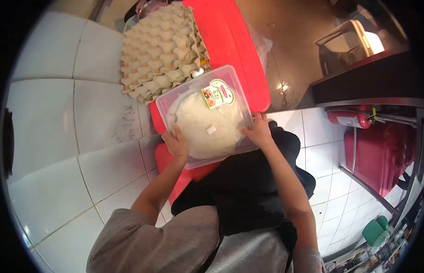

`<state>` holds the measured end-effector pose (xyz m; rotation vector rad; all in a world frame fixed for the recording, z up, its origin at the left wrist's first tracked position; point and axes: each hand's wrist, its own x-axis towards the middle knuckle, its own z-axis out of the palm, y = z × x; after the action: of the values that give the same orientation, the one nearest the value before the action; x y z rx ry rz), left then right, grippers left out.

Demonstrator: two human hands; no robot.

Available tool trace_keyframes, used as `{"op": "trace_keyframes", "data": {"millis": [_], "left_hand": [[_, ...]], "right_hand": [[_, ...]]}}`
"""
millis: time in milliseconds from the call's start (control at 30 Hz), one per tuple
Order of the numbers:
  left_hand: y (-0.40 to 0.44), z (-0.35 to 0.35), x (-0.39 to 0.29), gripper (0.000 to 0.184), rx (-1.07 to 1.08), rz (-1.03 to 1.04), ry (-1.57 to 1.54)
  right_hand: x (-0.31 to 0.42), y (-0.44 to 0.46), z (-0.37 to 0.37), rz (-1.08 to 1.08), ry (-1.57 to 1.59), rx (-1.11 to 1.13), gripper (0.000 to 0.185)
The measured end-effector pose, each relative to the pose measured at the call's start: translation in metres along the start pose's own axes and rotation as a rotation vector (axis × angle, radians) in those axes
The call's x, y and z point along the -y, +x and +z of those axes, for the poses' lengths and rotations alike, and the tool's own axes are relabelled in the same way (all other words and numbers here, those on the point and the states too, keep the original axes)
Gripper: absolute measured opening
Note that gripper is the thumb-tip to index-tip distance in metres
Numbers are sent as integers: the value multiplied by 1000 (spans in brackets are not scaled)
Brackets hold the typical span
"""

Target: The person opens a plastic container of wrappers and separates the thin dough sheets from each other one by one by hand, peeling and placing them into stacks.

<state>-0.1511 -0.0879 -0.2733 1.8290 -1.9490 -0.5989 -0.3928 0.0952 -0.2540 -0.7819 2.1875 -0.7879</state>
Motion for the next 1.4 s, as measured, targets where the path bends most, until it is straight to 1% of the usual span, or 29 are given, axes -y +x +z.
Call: {"op": "trace_keyframes", "data": {"millis": [67, 100, 167, 233, 333, 367, 467, 500, 533, 600, 633, 667, 733, 767, 800, 867, 933, 967, 1000, 1033, 1100, 1133, 1200, 1267, 1333, 1400], "left_hand": [[0, 4, 10, 60, -66, 105, -107], [-1, 7, 18, 58, -101, 153, -119], [2, 15, 29, 53, -175, 252, -138], [7, 9, 37, 52, -88, 262, -186], [14, -4, 42, 56, 52, 231, -272], [17, -7, 43, 57, 102, 213, -305], [37, -20, 45, 55, 359, 56, -394], [44, -12, 55, 51, 366, 68, -463], [52, -7, 58, 49, 371, 81, -533], [57, -10, 54, 48, 459, -21, -660], [40, -62, 10, 50, 541, -142, -715], [33, -99, -20, 53, 619, -261, -769], [43, -124, -22, 50, 761, -189, -708], [49, -136, -24, 49, 830, -150, -677], [52, -151, -30, 47, 881, -114, -754], [53, -185, -46, 44, 996, -48, -896], [57, -215, -71, 42, 943, -3, -1009], [63, -218, -80, 42, 919, 15, -1064], [76, -214, -83, 40, 849, 15, -1108], [91, -210, -90, 38, 779, 17, -1150], [121, -207, -111, 41, 589, 9, -1125], [143, -196, -114, 40, 542, 10, -1135], [187, -167, -116, 38, 452, -24, -1178], [221, -141, -117, 38, 372, -92, -1236], [237, -123, -120, 38, 311, -112, -1195], [253, -103, -115, 37, 281, -124, -1144]], "right_hand": [[-1, -7, 12, -31, -70, -130, 65], [12, -18, 15, -29, -85, -224, 61], [14, -25, 23, -23, -157, -289, 59], [11, -20, 30, -23, -187, -335, 56], [4, -14, 25, 6, -221, -235, 56], [0, -13, 29, 4, -259, -283, 55], [-2, -12, 21, 64, -199, -196, 58], [-7, -8, 14, 86, 68, -71, 54], [4, -14, 9, 141, 258, -71, 52], [36, -30, -10, 243, 643, -69, 48], [62, -44, -18, 268, 656, -113, 44], [73, -55, -31, 220, 620, -40, 43], [89, -72, -61, 122, 544, 106, 41], [108, -86, -79, 117, 539, 119, 38], [124, -100, -95, 118, 536, 133, 35], [135, -109, -115, 23, 641, 87, 33], [140, -112, -120, -64, 813, 83, 35], [146, -105, -124, -110, 929, 99, 38], [151, -97, -126, -159, 1045, 110, 41], [160, -90, -120, -143, 1159, 69, 44], [179, -73, -105, -109, 1383, -16, 49], [137, -46, -97, -147, 1289, 94, 51], [108, -16, -57, 33, 940, -34, 46], [85, 0, -15, -29, 538, 87, 42], [75, 16, 29, -235, 105, 79, 40], [87, 25, 52, -417, -195, -19, 55]]}}
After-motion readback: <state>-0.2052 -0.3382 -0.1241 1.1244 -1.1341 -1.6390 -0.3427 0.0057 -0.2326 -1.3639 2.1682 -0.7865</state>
